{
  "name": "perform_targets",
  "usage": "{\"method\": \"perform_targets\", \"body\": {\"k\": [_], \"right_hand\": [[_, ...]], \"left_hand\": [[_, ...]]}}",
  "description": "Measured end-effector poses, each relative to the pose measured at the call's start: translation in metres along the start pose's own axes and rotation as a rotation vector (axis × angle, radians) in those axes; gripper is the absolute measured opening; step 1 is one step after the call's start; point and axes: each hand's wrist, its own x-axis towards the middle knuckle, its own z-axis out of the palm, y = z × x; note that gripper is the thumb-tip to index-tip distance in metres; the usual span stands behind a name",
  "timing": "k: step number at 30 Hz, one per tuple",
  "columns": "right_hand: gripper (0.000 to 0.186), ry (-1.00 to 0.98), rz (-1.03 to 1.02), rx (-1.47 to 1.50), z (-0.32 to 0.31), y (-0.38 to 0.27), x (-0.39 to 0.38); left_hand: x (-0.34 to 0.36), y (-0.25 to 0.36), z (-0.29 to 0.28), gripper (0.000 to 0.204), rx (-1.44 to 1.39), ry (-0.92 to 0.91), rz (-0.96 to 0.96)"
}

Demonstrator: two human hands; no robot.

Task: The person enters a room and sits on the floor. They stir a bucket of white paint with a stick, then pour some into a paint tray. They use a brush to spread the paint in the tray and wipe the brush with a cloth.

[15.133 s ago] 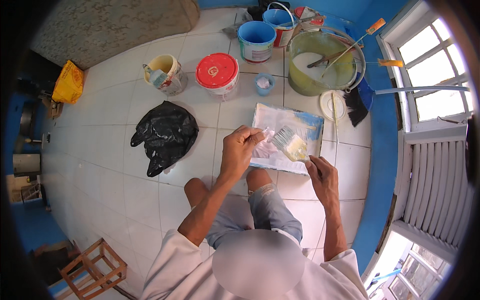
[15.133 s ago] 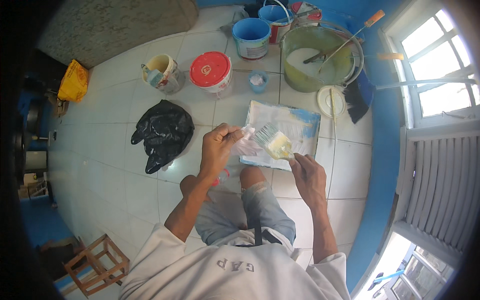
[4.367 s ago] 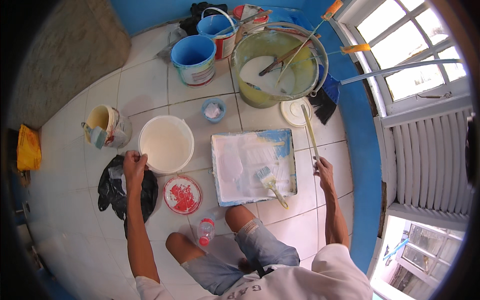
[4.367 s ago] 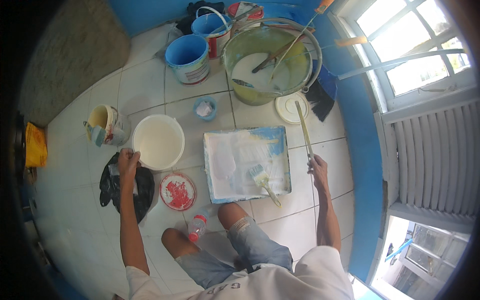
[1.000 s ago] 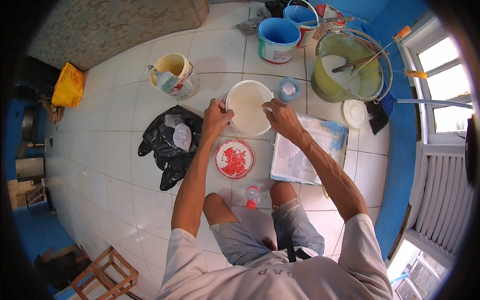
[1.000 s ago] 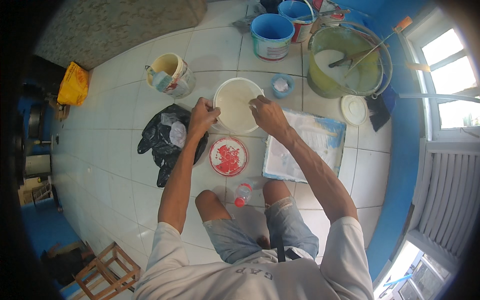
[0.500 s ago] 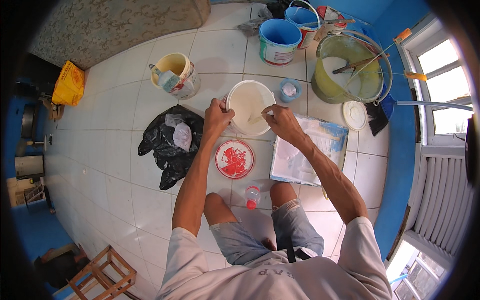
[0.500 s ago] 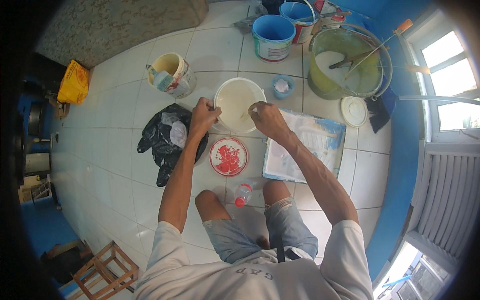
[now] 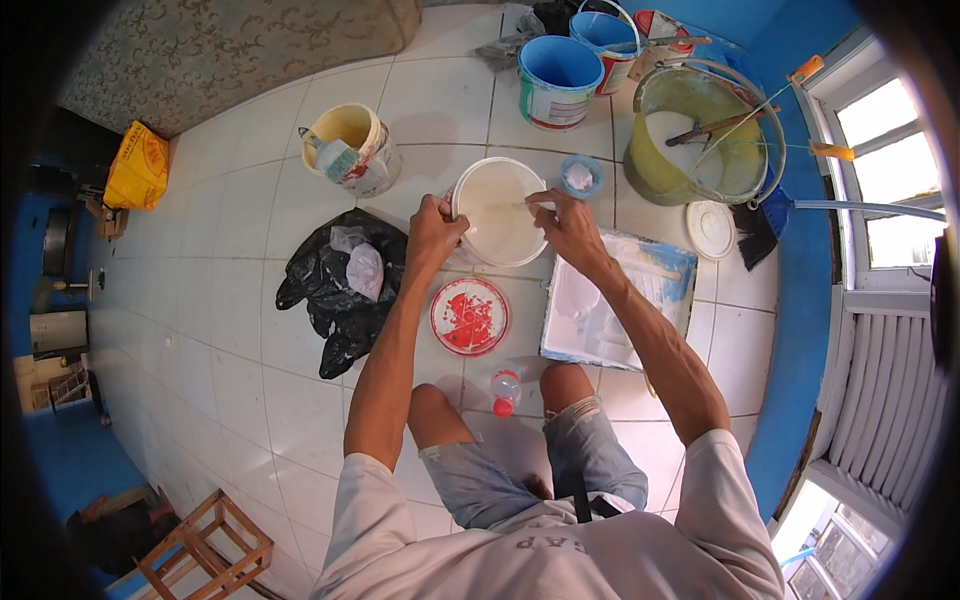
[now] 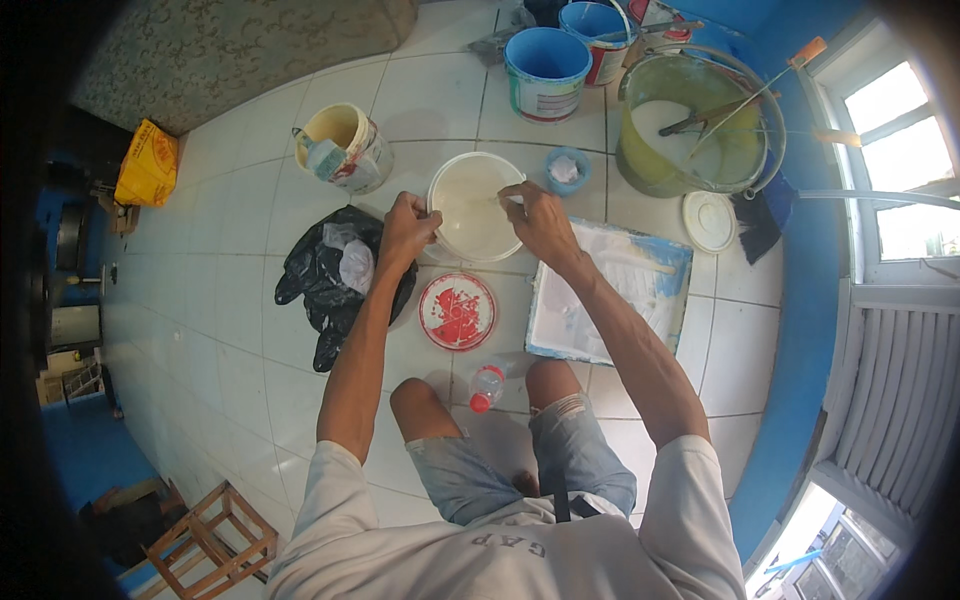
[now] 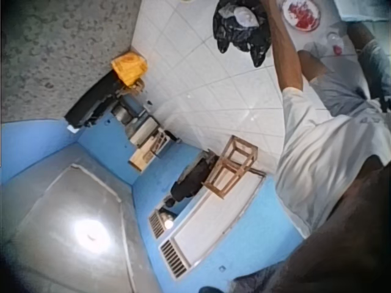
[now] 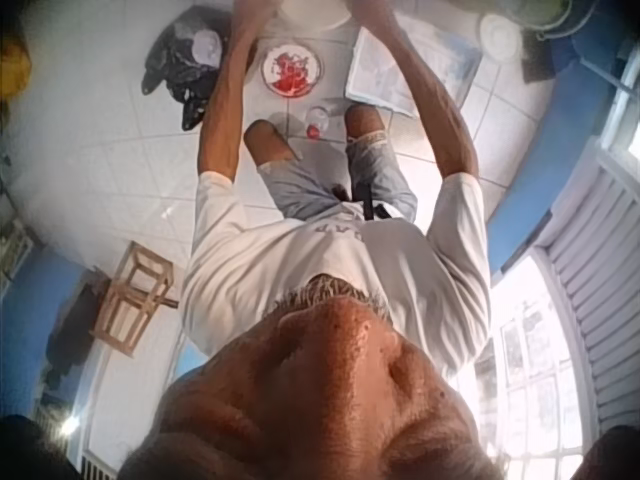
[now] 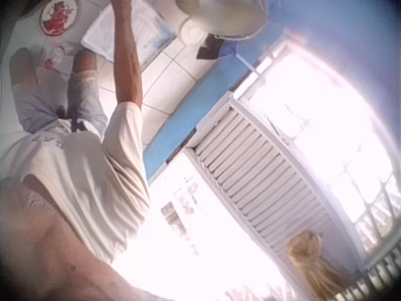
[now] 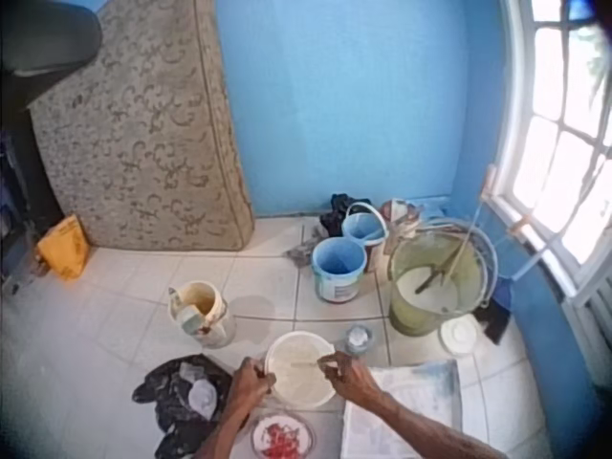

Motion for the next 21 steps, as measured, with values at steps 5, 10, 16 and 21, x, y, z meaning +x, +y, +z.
{"method": "perform_targets", "body": {"k": [5,10,16,21], "right_hand": [[0.020,-0.043,-0.282,-0.298,0.000,0.010,-0.006],[0.019,-0.001,-0.036,-0.041,0.002,0.001,0.001],[0.019,-0.142,0.054,-0.092,-0.003,-0.016,-0.003],[0.019,0.039,-0.106,-0.091,-0.002,0.005,0.001]], "left_hand": [[0.000,0.001,0.001,0.029,0.023,-0.004,0.016],[0.002,-0.006,0.003,0.030,-0.030,0.037,0.029],[-0.001,0.000,-0.002,0.030,0.001,-0.008,0.000],[0.001,0.004,0.004,0.030,-0.002,-0.003,-0.007]]}}
